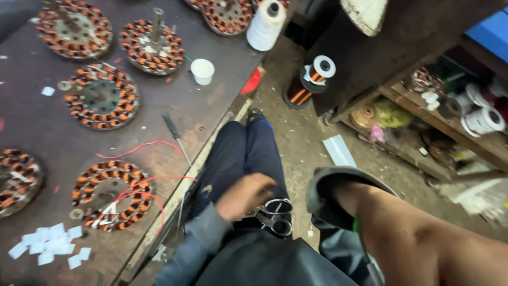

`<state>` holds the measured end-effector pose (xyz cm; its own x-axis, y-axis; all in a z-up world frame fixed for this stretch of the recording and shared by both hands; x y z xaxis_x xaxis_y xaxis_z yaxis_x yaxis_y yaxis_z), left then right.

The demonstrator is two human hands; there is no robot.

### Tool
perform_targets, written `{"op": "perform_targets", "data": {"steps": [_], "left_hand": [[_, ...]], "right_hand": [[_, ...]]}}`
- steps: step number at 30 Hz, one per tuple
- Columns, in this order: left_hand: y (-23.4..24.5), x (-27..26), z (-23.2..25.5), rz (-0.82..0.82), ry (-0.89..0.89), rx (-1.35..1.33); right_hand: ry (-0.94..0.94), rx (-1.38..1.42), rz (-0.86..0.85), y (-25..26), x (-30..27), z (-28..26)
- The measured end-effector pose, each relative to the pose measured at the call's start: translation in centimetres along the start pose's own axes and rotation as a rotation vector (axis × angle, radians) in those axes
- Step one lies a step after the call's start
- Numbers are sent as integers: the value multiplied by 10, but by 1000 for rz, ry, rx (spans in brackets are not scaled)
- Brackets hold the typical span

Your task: The person inserts white insulating spacers into the slots of a copper-wound motor stator, then threads red and green wires through the slots and secures them. The person uses shears to trim wire ends and repeats the process on multiple stators.

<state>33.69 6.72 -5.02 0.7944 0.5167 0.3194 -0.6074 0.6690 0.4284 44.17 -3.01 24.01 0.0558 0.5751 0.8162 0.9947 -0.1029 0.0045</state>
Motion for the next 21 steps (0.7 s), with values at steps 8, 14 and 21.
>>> {"op": "perform_targets", "data": {"steps": [8,14,21], "left_hand": [[92,-30,212,126,-506,122],[98,-42,217,126,-430,207],[72,-52,197,118,-354,217]], "right_hand": [[-69,37,-14,-10,1,3],[-369,-70,23,-10,-10,32],[-1596,-652,-259,33,-77,46]]}}
Point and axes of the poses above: each hand's wrist, its own x-axis towards the middle knuckle, its own y-axis out of the back of the hand, z = x × y, the point moved 6 cm from there along x, towards the middle knuckle, and after that the axes turned 4 degrees about -z, right-handed, at the moved point
